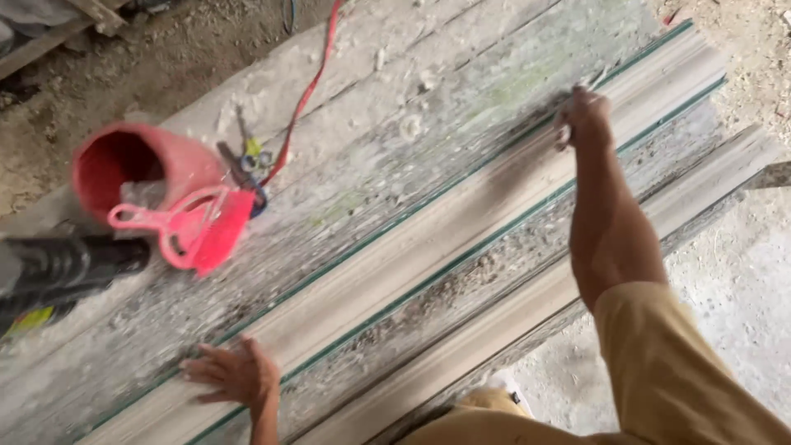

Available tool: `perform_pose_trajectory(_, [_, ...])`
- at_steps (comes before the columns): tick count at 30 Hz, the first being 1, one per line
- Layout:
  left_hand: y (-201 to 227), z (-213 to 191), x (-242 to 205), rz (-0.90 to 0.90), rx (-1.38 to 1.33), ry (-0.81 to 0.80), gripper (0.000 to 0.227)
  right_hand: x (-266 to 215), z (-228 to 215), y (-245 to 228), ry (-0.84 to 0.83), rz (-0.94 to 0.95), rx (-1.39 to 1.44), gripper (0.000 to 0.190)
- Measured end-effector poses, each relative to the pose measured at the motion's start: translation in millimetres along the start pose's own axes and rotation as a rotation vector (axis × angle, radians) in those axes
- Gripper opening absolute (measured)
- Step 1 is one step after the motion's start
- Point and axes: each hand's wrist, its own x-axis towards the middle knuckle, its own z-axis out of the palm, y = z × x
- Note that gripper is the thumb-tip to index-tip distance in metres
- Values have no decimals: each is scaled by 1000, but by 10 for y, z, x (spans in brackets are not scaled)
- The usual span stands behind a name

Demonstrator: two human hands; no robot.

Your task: Cleaning and shaping decorative gypsum molding pieces and opening bags of casting powder.

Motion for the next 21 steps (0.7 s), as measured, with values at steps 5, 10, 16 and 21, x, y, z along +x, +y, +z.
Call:
perform_pose_trajectory(5, [1072, -37, -466, 149, -138, -9, 94, 190, -125, -96, -2, 74, 92, 22])
perform_pose_trajectory(10, [1506, -22, -580, 97, -194, -91, 83, -1467, 1047, 578, -173, -28, 116, 27])
perform_pose_trajectory(16, [1480, -169, -717, 236, -54, 120, 70, -4100, 2712, 1909, -115, -163, 5, 58])
perform_pose_trajectory(21, [1095, 344, -534, 226, -101, 195, 72, -4349, 2611, 1646, -99, -75, -43, 60])
